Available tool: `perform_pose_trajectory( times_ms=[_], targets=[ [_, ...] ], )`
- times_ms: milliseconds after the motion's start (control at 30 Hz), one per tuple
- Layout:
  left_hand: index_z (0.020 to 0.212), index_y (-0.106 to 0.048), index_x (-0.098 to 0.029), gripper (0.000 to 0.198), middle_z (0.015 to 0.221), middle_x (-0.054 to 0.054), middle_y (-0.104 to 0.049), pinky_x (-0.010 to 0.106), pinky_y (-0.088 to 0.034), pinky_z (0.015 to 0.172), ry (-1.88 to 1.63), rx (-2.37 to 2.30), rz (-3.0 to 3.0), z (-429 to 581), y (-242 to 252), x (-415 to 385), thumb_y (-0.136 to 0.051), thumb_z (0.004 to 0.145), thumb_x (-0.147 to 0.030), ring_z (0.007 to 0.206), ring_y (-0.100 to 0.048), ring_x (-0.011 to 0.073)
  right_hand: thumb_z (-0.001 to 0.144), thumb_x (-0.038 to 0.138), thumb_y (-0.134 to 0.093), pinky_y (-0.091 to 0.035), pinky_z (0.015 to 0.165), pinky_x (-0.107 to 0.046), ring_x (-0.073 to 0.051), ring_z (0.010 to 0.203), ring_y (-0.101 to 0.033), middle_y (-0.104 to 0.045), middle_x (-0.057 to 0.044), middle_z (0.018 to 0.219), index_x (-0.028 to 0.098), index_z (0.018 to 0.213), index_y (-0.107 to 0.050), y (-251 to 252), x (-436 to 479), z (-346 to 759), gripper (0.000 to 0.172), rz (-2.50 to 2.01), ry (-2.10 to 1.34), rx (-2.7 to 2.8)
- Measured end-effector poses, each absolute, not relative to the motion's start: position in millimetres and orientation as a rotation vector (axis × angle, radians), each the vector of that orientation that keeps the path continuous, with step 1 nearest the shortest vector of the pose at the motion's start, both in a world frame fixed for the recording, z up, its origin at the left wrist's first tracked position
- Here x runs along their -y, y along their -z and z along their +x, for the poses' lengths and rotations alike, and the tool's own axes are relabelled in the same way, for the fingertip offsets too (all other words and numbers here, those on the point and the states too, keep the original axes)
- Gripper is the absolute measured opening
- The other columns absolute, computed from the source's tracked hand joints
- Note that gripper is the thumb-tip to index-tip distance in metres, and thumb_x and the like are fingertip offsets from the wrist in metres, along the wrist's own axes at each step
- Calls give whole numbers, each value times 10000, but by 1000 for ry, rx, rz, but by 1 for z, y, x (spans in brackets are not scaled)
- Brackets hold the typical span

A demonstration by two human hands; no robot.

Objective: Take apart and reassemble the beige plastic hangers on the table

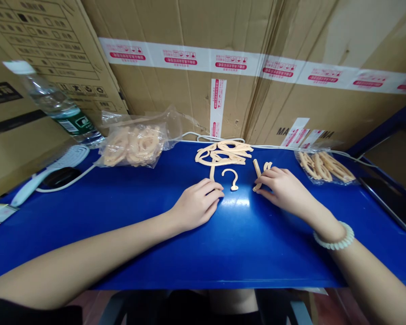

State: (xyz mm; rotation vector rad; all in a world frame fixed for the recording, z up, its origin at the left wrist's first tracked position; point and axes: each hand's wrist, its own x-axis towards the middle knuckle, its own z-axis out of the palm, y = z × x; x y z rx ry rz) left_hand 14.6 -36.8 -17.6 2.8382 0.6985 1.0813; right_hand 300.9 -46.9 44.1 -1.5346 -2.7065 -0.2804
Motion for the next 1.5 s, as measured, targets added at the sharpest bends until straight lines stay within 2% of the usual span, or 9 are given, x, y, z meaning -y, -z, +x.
perform_pose_trajectory(
  times_ms=[267,433,500,633,767,933,1033,1200,1500],
  targets=[
    [1038,-674,-133,188,1099,122,-714,393,-587,867,-1064,-707,2828,14,18,37,-507,954,-110,1016,-653,244,918,210,-663,-510,857,-373,-277,978,-641,-657,-116,1033,159,1092,-687,-47,42,312,183,-1555,146,2616],
    [1033,-672,-150,178,1110,112,-721,406,-577,870,-1058,-717,2848,14,17,37,-515,952,-125,1004,-667,242,816,267,-759,-547,792,-396,-290,858,-665,-611,-134,1062,151,1161,-654,-49,37,338,379,-1915,238,2482],
    [1035,-670,-157,175,1106,107,-724,407,-574,870,-1069,-719,2842,15,18,38,-520,950,-127,1000,-671,239,822,231,-737,-551,791,-376,-263,812,-679,-615,-124,1063,162,1149,-661,-46,36,341,342,-1972,126,2496],
    [1037,-668,-167,175,1105,96,-724,403,-569,872,-1092,-721,2802,15,16,37,-533,938,-119,999,-671,231,835,150,-695,-541,834,-340,-255,878,-696,-629,-119,1067,164,1142,-663,-44,35,337,310,-1924,27,2511],
    [1043,-660,-181,177,1121,90,-715,412,-557,914,-1131,-797,2741,11,9,25,-526,943,-123,1034,-661,228,835,218,-721,-531,764,-331,-257,861,-693,-642,-119,1057,164,1158,-647,-50,38,333,336,-1955,115,2498],
    [1164,-595,-165,272,1252,136,-629,499,-472,1051,-1044,-1091,2605,-5,6,-17,-581,899,-227,1211,-577,294,903,340,-668,-456,637,-315,-267,860,-677,-662,-99,1027,190,1087,-653,-60,46,322,237,-2109,338,2343],
    [1159,-566,-161,355,1245,156,-602,479,-479,1001,-895,-1185,2421,-13,9,-46,-624,850,-325,1199,-560,307,936,315,-623,-428,630,-301,-235,835,-672,-673,-78,1005,200,1036,-660,-62,50,314,157,-1975,309,2279],
    [996,-614,-182,290,1076,91,-667,436,-430,963,-751,-1122,2437,-10,7,-77,-658,806,-397,1024,-599,274,898,258,-651,-431,663,-290,-214,803,-661,-685,-64,958,200,967,-671,-59,51,308,93,-1873,241,2278],
    [681,-619,-178,223,801,20,-652,304,-413,813,-673,-1164,2319,-8,-9,-99,-790,640,-316,860,-593,225,888,211,-658,-435,673,-278,-191,792,-663,-694,-53,949,192,924,-682,-58,51,309,47,-1842,196,2231]
  ],
)
